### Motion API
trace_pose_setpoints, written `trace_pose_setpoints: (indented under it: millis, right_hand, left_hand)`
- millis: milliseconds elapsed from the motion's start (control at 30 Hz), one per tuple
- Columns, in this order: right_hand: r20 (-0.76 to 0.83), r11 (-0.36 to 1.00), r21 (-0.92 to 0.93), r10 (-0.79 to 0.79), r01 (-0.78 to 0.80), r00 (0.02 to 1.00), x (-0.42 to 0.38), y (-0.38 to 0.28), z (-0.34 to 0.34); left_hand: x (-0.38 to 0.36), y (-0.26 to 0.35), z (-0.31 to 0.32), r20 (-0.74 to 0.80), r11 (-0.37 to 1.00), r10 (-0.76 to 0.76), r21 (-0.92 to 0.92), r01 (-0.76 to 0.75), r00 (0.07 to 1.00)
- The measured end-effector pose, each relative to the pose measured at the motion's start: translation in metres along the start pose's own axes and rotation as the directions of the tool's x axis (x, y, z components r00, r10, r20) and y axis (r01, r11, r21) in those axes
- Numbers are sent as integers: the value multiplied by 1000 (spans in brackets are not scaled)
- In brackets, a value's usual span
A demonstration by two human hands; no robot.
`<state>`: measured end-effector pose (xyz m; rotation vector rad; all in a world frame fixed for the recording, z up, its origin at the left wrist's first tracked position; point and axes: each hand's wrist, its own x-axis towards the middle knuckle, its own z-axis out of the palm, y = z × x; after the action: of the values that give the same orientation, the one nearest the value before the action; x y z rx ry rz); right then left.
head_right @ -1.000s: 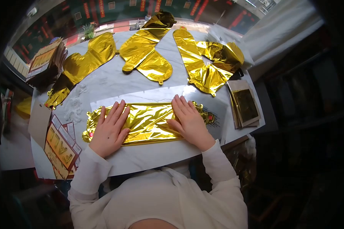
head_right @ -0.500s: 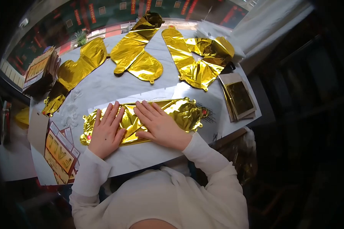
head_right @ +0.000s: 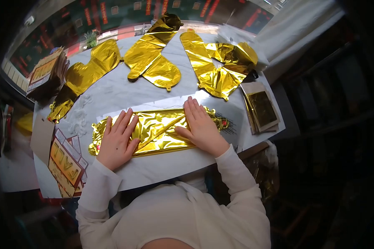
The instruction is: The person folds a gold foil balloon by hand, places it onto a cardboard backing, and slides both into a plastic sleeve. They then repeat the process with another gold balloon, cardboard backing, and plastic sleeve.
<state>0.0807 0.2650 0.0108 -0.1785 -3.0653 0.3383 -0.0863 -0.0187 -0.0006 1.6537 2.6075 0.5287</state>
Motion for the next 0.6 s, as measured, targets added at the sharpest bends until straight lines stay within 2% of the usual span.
trace_pose_setpoints:
  millis: [33,133,233,333,367,433,500,567,600]
  right_hand:
    - [-11,1000,-22,11,-12,1000,1,-8,0]
    - [-24,993,40,-113,114,993,5,-38,5]
    - [-1,985,54,-162,162,987,6,-46,13]
    - [-7,994,31,-103,104,995,4,-35,12]
    - [-11,997,33,-64,65,998,4,-30,12]
    - [-20,995,30,-94,94,995,4,-25,12]
    - [-26,996,2,-92,93,995,4,-24,11]
    - [-34,994,22,-103,104,994,4,-25,12]
    - [-37,995,18,-99,100,994,4,-25,12]
  left_hand:
    - [1,0,0,0,1000,10,0,-10,1000]
    - [0,0,2,2,1000,1,-2,-1,1000]
    - [0,1,2,-8,1000,-3,-5,3,1000]
    - [-1,-1,0,2,1000,-14,-1,14,1000]
    - [0,-2,-2,33,999,-15,-39,16,999]
    - [1,-6,-8,68,997,-35,-73,40,997]
    - [0,-11,-21,-37,915,-113,-393,90,993]
    - [-9,-16,-29,-94,918,-145,-385,98,985]
    - [-16,-19,-29,-63,919,-220,-347,186,973]
